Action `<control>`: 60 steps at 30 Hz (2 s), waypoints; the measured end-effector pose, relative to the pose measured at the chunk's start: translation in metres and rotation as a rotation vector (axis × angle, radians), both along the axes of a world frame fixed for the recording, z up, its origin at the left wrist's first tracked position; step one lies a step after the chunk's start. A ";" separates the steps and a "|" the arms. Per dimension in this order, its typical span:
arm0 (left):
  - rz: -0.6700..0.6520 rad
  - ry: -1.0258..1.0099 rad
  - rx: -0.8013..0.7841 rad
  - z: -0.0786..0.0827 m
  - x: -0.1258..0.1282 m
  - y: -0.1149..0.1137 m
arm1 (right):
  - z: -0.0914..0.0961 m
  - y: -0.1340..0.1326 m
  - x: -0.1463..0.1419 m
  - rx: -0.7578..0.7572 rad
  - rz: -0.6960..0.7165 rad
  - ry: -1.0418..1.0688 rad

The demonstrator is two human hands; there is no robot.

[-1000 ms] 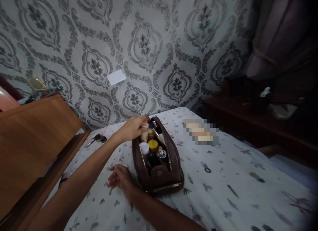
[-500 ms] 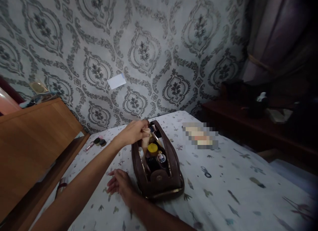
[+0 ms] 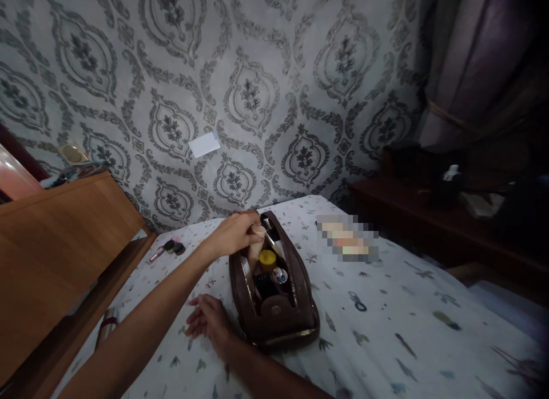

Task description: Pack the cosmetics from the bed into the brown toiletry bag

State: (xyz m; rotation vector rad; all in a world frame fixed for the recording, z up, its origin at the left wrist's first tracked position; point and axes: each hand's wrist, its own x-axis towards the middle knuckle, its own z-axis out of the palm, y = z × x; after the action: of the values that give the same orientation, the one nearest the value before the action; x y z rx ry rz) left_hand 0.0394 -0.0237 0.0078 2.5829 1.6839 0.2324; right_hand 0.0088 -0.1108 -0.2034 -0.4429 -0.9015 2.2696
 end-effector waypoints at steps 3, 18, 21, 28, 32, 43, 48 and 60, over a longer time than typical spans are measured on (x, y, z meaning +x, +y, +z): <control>-0.003 0.016 0.003 0.001 0.002 -0.001 | 0.000 0.000 -0.001 0.004 0.002 -0.004; 0.017 0.056 -0.024 0.012 -0.007 -0.010 | 0.001 -0.001 -0.001 0.018 0.007 0.002; -0.002 0.332 0.033 0.017 -0.004 -0.021 | 0.003 -0.001 0.000 0.018 0.017 0.009; -0.035 0.666 -0.108 0.010 0.017 -0.038 | 0.006 -0.001 0.004 0.007 0.023 0.026; -0.044 0.689 -0.136 0.010 0.021 -0.033 | 0.004 -0.001 0.002 0.004 0.029 0.021; 0.032 0.490 -0.157 0.003 0.013 -0.033 | 0.002 -0.001 0.001 0.014 0.010 0.044; 0.034 0.459 -0.154 -0.003 0.010 -0.034 | 0.003 -0.001 0.001 0.015 0.010 0.047; -0.032 0.518 -0.221 0.009 0.021 -0.037 | 0.000 -0.001 -0.002 0.016 0.010 0.017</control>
State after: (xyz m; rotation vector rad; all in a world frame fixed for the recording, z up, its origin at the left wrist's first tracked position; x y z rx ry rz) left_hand 0.0601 -0.0606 0.0168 2.6373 1.6716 -0.6418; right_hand 0.0072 -0.1114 -0.2032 -0.4127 -0.9143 2.2707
